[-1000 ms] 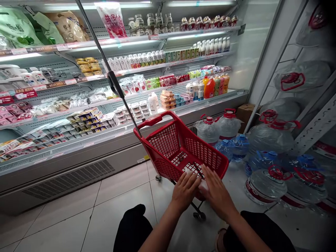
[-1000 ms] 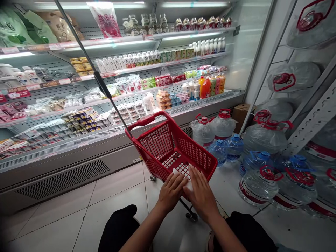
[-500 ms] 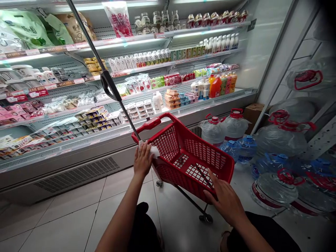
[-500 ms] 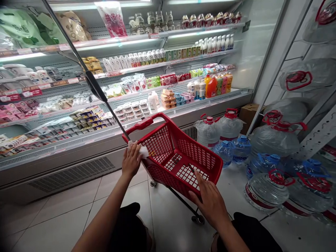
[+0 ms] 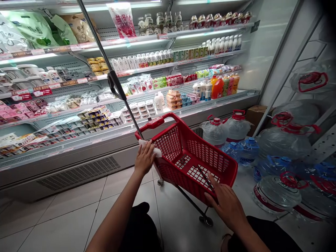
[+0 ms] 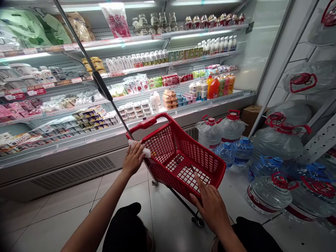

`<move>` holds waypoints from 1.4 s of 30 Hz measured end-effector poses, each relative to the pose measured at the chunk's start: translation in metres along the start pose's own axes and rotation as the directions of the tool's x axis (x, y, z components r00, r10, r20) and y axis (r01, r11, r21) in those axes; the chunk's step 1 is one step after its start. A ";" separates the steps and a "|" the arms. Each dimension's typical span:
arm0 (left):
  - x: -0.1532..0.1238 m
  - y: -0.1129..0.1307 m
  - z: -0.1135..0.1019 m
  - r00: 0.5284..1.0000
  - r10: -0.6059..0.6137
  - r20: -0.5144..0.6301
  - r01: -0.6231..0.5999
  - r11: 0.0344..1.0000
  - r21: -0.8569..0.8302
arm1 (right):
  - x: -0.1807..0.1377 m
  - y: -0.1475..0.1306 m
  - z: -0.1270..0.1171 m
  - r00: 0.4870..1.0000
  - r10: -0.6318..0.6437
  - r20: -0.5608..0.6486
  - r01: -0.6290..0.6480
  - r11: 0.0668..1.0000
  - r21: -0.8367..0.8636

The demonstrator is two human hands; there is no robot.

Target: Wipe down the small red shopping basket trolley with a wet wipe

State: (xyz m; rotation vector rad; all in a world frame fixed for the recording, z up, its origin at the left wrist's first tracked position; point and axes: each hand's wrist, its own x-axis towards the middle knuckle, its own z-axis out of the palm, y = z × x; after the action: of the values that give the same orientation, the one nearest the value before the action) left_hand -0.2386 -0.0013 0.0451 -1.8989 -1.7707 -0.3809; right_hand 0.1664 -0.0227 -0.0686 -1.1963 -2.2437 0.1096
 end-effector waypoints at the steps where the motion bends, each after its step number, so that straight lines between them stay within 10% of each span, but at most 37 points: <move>1: -0.005 0.010 0.002 0.999 0.031 0.016 -0.031 0.999 -0.014 | 0.000 0.000 0.002 1.000 -0.005 0.002 0.005 1.000 0.009; 7: -0.018 0.033 0.006 0.957 0.270 0.103 -0.261 0.961 -0.093 | 0.000 -0.002 -0.001 0.999 -0.048 -0.009 0.048 0.998 0.041; 14: 0.020 -0.003 0.007 0.999 -0.010 0.040 0.012 0.998 -0.054 | 0.002 -0.015 -0.003 1.000 -0.007 0.011 0.006 0.998 0.068; 24: -0.077 0.184 0.013 0.955 0.294 0.050 -0.264 0.911 -0.319 | 0.003 -0.040 0.003 0.998 -0.059 -0.020 0.060 0.998 0.024; 27: -0.068 0.161 0.015 0.923 0.380 0.059 -0.345 0.887 -0.306 | 0.002 -0.029 -0.002 0.995 -0.098 0.014 0.098 0.995 0.037; 33: -0.019 0.082 0.028 0.983 0.162 0.087 -0.144 0.972 -0.186 | 0.010 0.031 -0.007 0.980 -0.185 0.067 0.188 0.981 -0.039; 42: -0.066 0.152 0.019 0.980 0.193 0.052 -0.171 0.942 -0.290 | 0.021 0.003 0.024 0.991 -0.134 0.006 0.134 0.986 -0.100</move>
State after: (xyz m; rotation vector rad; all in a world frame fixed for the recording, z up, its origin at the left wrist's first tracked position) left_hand -0.0989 -0.0491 -0.0327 -2.2881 -1.6413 -0.5215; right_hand 0.1467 0.0007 -0.0799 -1.0919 -2.3454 -0.0562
